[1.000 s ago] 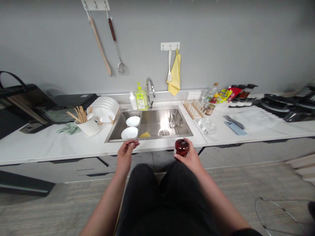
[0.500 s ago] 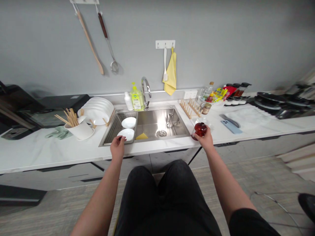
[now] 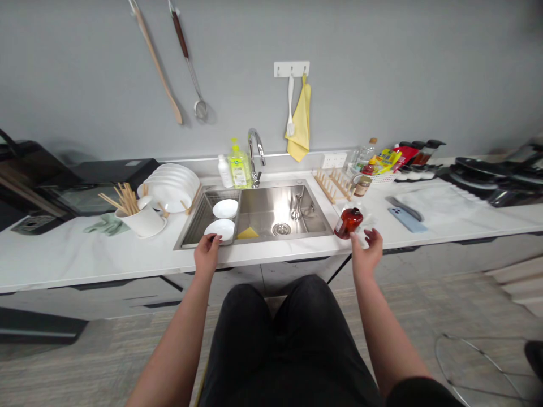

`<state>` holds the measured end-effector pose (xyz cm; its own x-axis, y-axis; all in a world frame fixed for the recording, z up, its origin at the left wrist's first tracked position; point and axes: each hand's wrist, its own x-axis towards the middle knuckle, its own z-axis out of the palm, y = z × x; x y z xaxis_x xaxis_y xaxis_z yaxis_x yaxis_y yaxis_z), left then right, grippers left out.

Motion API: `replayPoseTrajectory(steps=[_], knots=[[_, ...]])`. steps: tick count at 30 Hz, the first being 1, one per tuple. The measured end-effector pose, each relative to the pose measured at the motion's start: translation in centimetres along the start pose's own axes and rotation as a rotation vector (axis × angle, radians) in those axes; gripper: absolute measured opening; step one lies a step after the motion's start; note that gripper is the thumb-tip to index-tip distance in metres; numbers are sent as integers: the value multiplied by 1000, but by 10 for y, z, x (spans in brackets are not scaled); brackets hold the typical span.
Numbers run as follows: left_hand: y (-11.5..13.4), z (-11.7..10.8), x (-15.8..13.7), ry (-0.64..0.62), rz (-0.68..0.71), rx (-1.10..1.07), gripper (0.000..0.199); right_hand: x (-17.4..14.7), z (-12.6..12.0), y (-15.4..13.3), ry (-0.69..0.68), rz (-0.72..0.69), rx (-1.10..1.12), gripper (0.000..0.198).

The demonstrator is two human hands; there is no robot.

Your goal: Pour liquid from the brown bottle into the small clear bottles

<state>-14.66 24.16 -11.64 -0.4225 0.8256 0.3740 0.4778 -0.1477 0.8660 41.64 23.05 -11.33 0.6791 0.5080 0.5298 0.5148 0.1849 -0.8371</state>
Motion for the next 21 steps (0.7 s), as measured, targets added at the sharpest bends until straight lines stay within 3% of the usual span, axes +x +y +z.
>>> replayPoseTrajectory(steps=[1, 3, 8, 11, 15, 18, 21], knots=[[2, -1, 0, 24, 0, -12, 45, -15, -7, -5, 55, -22, 8, 68], [5, -4, 0, 76, 3, -46, 45, -48, -17, -20, -23, -64, 43, 46], [5, -13, 1, 101, -67, -221, 48, -104, -15, -66, -673, -143, 145, 35], [-5, -31, 10, 152, -112, -160, 44, -102, 3, -84, -910, -149, 146, 34], [-22, -81, 36, 245, -182, 28, 35, -76, 40, -88, -1139, -127, 172, 41], [-32, -124, 56, 272, -256, 198, 35, -60, 66, -86, -1185, -38, 186, 48], [-42, -150, 70, 272, -293, 359, 32, -51, 81, -84, -1180, 67, 177, 52]])
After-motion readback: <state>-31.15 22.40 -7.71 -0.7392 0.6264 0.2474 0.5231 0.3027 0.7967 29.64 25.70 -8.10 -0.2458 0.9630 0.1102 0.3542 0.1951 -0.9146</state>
